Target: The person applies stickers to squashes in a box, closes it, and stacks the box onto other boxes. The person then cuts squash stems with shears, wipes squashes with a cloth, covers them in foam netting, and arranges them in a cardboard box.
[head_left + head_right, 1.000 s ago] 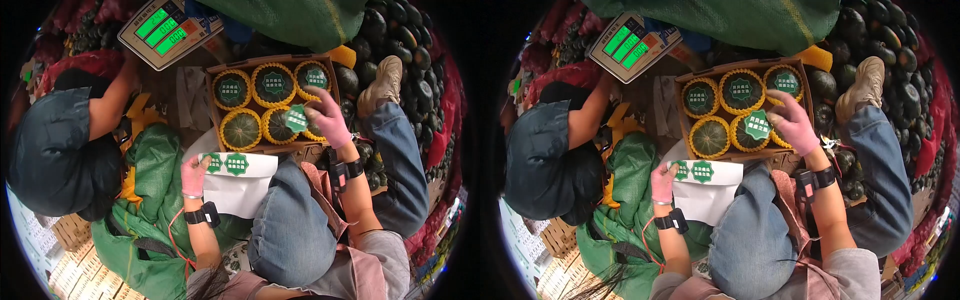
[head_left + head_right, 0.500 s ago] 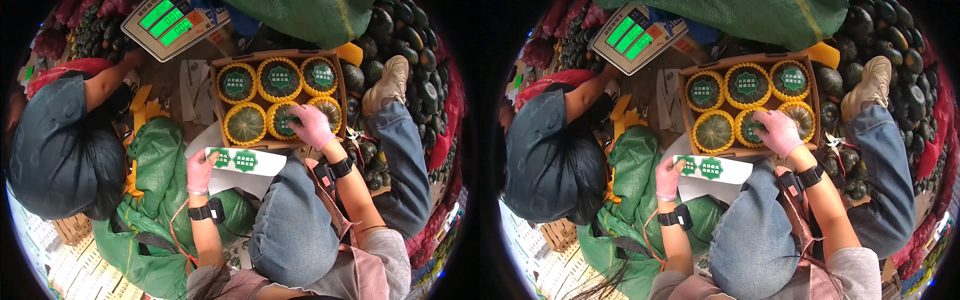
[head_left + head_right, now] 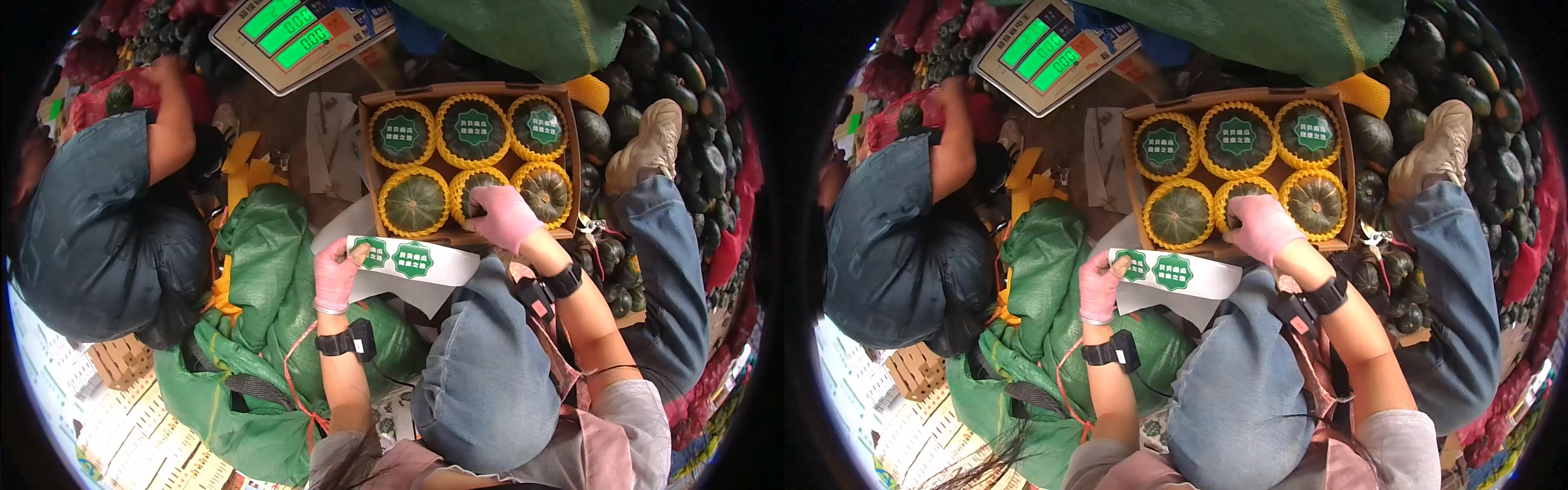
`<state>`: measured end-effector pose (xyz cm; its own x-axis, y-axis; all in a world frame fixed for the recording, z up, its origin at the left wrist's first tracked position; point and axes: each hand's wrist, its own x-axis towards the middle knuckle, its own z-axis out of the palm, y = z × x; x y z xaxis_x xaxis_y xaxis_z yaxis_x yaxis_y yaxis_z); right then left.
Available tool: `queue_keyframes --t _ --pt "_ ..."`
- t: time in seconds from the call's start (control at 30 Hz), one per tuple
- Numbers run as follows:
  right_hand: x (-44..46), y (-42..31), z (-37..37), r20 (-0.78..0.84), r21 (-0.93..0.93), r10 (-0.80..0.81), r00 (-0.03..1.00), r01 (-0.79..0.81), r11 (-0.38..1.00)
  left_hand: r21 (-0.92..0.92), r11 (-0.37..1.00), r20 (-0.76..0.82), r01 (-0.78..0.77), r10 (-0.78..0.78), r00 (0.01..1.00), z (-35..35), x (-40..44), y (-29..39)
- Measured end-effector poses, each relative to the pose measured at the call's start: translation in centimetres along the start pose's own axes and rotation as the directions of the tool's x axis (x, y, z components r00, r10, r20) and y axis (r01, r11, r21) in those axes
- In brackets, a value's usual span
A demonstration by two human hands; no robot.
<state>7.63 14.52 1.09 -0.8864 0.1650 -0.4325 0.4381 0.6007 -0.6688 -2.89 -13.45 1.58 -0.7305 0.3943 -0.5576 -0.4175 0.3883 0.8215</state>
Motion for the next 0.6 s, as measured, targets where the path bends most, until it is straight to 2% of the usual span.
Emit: queue_keyframes --t 0.07,0.1,0.13,0.2,0.27,0.3,0.33,0.4,0.6 --pt "1.5 1.6 0.4 0.086 0.128 0.097 0.992 -0.107 0.986 0.001 1.000 0.006 -0.016 0.016 1.000 0.1 -0.2 0.4" --pt "1.6 1.7 0.0 0.068 0.103 0.116 0.991 -0.122 0.987 0.003 1.000 0.006 -0.020 0.020 1.000 0.2 -0.3 0.5" --pt "1.4 1.8 -0.1 0.017 0.132 0.028 0.999 -0.030 0.991 0.006 1.000 0.007 -0.023 0.023 1.000 0.2 -0.4 0.7" --pt "0.8 1.0 0.5 -0.191 0.166 0.009 0.982 0.023 0.986 -0.017 0.999 -0.003 -0.039 0.039 0.999 0.4 -0.2 0.8" --pt "0.3 -1.6 -0.2 -0.074 0.260 -0.069 0.995 0.086 0.962 -0.010 0.998 -0.021 -0.056 0.056 0.998 0.7 -0.6 1.3" --pt "0.1 -2.6 0.0 0.000 0.199 -0.185 0.983 0.182 0.963 0.012 0.997 -0.021 -0.080 0.080 0.997 0.7 -0.4 1.2" --pt "0.3 -2.7 1.2 0.087 0.039 -0.330 0.940 0.328 0.944 0.005 0.997 -0.028 -0.077 0.077 0.997 0.7 -0.5 1.3" --pt "0.1 -3.6 2.1 0.132 0.041 -0.302 0.944 0.300 0.953 -0.015 0.996 -0.049 -0.088 0.087 0.995 1.2 -0.6 1.9" --pt "0.3 -2.5 2.9 -0.055 0.217 -0.442 0.896 0.442 0.870 -0.039 0.997 -0.061 -0.070 0.067 0.996 1.4 -0.9 2.1"
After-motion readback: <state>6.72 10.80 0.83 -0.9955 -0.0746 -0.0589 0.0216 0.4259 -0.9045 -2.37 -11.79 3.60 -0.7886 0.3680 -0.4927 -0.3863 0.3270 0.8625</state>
